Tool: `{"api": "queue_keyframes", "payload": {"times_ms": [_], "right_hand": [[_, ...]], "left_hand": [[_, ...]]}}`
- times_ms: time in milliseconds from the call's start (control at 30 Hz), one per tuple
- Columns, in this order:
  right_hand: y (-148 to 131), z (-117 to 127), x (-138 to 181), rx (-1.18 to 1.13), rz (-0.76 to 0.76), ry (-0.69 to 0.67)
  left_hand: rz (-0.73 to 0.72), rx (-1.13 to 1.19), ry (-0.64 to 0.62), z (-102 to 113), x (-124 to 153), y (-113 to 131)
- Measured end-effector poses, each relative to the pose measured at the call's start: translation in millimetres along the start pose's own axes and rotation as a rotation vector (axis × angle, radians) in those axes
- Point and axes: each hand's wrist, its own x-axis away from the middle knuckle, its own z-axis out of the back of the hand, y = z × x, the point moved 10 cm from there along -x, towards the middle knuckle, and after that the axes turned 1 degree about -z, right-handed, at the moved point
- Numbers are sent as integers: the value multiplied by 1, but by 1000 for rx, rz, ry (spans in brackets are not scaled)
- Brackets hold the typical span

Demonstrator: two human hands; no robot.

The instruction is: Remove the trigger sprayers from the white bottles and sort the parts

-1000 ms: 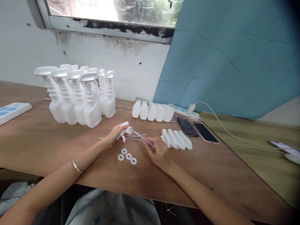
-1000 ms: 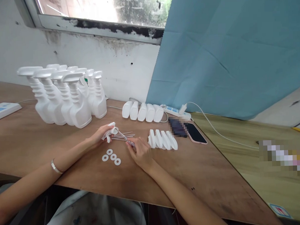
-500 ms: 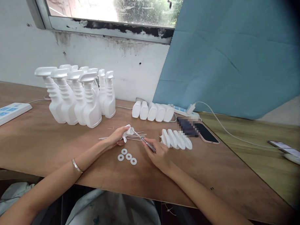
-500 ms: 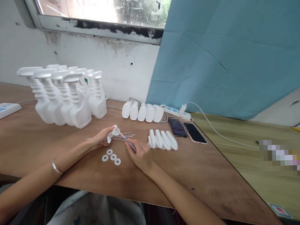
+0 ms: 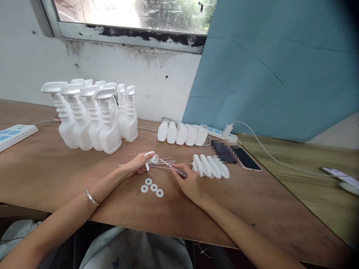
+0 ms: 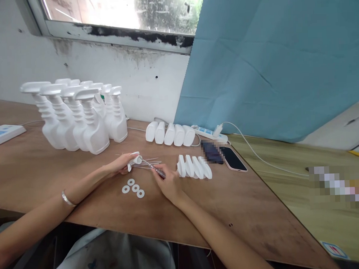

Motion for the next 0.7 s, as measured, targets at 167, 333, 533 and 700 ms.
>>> {"api": "queue_keyframes", "payload": {"times_ms": [167,333,533,700], "right_hand": [[24,-9,-1,-219,-251,-55],[32,-19,-1,-366,-376,-134],[33,-24,-1,-495,-456,-170],[33,-23,-2,-533,-446,-181]], "left_hand": [[121,51,-57,-3,2,-6],[197,77,-158,-5,4,-10],[290,152,-280,-7,8,-16],[345,152,-353,-9,13,-15]]}}
